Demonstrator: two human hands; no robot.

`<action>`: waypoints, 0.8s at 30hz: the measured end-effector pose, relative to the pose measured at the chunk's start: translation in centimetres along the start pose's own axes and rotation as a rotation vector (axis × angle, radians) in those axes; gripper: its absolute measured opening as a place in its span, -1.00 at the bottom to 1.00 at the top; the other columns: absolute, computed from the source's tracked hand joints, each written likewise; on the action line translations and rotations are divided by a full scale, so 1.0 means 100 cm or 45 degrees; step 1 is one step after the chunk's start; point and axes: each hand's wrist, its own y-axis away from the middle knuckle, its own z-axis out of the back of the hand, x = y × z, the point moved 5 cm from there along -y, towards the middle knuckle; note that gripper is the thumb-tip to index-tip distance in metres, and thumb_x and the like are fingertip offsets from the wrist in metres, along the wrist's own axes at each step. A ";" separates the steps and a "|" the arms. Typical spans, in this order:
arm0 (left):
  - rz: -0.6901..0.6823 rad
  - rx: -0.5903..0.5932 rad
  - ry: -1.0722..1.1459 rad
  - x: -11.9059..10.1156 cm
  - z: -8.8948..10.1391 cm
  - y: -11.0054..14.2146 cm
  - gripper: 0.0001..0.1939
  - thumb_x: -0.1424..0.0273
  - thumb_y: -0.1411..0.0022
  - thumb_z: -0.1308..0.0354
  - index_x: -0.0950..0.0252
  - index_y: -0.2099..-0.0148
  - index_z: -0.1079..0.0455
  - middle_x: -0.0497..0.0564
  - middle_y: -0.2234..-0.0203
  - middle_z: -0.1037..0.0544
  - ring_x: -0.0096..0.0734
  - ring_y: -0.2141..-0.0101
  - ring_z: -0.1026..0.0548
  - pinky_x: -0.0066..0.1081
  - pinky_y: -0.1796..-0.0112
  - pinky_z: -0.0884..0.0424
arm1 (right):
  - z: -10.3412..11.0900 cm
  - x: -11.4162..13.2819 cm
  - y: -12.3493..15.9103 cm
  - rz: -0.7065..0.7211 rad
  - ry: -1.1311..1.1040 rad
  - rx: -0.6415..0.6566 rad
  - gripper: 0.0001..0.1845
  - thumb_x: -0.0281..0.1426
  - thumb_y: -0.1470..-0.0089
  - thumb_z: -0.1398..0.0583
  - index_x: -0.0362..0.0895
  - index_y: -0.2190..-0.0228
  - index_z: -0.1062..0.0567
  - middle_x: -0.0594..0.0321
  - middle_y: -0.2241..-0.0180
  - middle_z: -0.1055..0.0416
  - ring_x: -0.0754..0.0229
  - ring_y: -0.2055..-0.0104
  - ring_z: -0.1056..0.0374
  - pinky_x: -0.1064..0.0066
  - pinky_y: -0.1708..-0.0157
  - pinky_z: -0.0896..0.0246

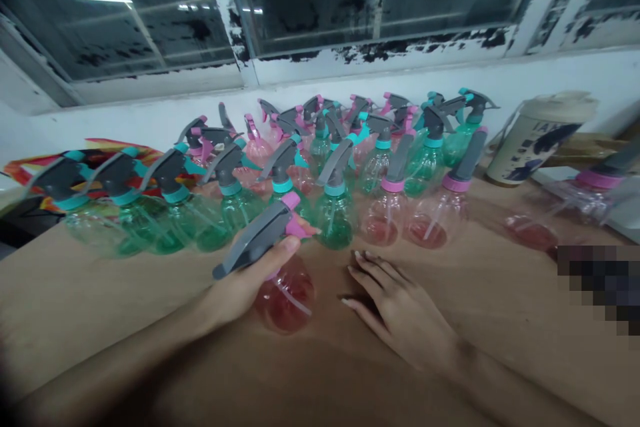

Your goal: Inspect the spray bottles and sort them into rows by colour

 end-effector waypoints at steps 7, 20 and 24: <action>-0.039 0.029 -0.017 0.006 0.000 0.003 -0.75 0.26 -0.17 -0.09 0.18 0.09 -0.31 -0.17 0.62 -0.33 -0.45 0.59 -0.31 -0.45 0.54 -0.31 | 0.004 0.020 -0.007 -0.034 -0.181 0.088 -0.42 -0.11 -0.11 -0.09 -0.10 -0.11 -0.23 0.09 -0.07 -0.32 0.03 -0.07 -0.27 0.10 -0.01 -0.24; -0.171 0.134 0.349 -0.011 -0.027 0.012 -0.53 0.34 -0.05 -0.13 0.17 -0.02 -0.10 0.05 0.14 -0.39 -0.27 0.27 -0.41 -0.32 0.28 -0.38 | 0.029 0.067 -0.031 -0.236 -0.584 -0.115 -0.43 -0.07 0.09 -0.22 -0.13 0.11 -0.29 0.05 0.15 -0.38 -0.03 0.10 -0.32 0.12 0.16 -0.25; -0.258 0.196 0.233 -0.013 -0.045 0.017 -0.47 0.33 -0.08 -0.11 0.19 -0.09 -0.05 0.07 0.09 -0.38 -0.24 0.22 -0.40 -0.26 0.19 -0.36 | 0.042 0.056 -0.016 -0.269 -0.515 -0.104 -0.57 -0.15 0.09 -0.22 -0.12 0.23 -0.30 0.12 0.27 -0.39 -0.01 0.20 -0.32 0.10 0.23 -0.24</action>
